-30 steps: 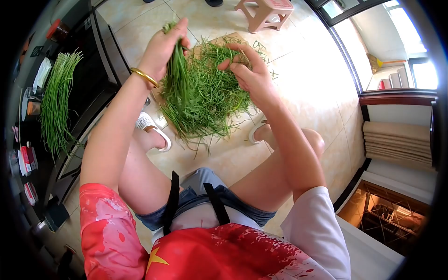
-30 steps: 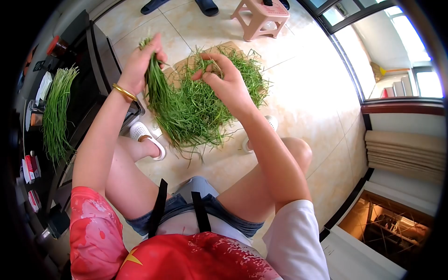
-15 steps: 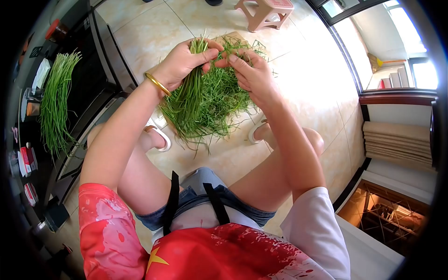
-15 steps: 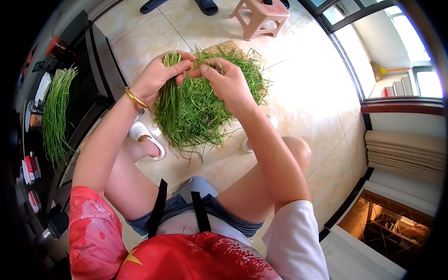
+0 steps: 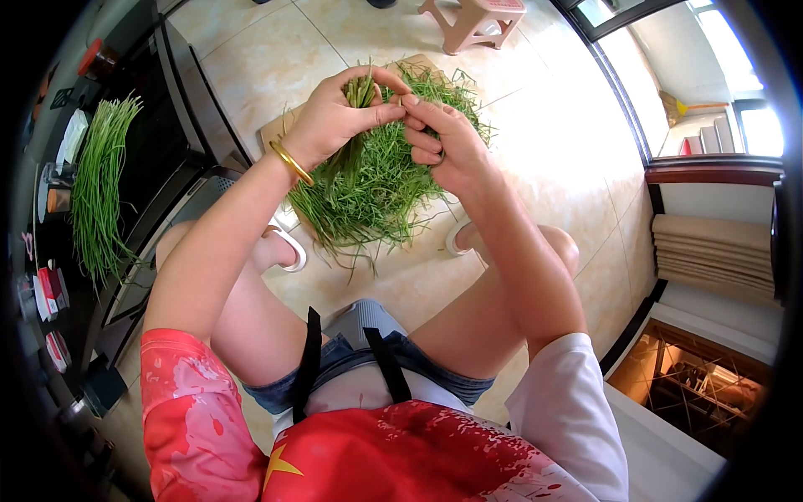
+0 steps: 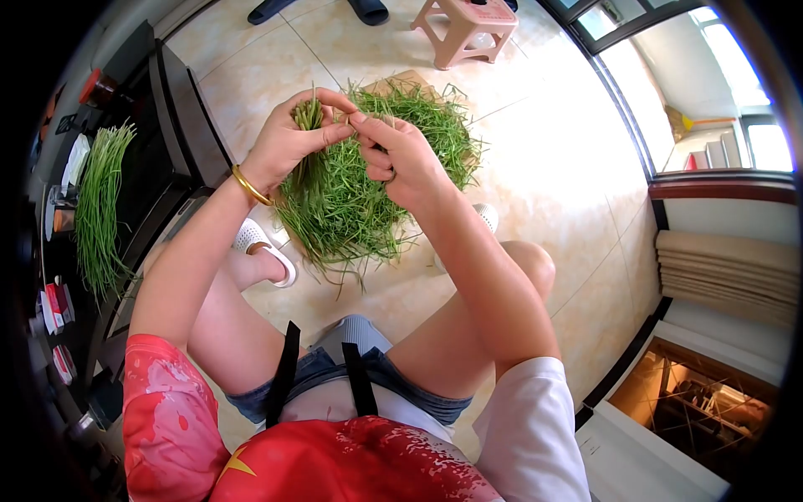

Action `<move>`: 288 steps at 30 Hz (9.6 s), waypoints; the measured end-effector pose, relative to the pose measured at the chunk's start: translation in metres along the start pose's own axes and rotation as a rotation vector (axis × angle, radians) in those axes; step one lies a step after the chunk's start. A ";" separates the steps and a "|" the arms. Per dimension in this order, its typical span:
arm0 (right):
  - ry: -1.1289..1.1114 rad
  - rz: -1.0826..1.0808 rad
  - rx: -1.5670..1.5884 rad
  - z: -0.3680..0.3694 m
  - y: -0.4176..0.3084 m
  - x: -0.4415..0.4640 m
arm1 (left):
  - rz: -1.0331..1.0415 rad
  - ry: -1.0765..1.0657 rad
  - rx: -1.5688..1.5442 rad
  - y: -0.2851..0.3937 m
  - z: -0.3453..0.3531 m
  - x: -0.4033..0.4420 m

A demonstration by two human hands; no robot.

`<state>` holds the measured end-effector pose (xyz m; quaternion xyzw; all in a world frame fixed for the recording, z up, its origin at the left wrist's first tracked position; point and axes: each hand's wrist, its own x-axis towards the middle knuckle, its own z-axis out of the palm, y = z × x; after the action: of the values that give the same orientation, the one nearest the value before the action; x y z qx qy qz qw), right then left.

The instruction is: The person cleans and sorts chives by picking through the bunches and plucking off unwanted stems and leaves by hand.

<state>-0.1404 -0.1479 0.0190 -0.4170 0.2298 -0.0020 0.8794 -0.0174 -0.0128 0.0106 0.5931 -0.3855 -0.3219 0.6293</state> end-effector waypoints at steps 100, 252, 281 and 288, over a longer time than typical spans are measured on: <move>0.325 -0.428 -0.455 -0.033 -0.030 0.017 | -0.371 0.100 -0.365 -0.003 0.014 0.003; 0.237 -0.763 -1.432 0.019 0.005 -0.024 | -0.361 0.295 -0.891 -0.021 -0.037 0.012; -0.206 -0.027 -0.273 0.003 0.015 -0.006 | -0.231 -0.282 -0.500 0.008 0.004 -0.007; -0.290 -0.080 -0.321 0.017 0.019 -0.011 | -0.444 -0.256 -0.266 0.018 0.013 -0.012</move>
<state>-0.1470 -0.1210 0.0184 -0.5563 0.0817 0.0598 0.8248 -0.0352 -0.0075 0.0276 0.5299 -0.2770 -0.5717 0.5618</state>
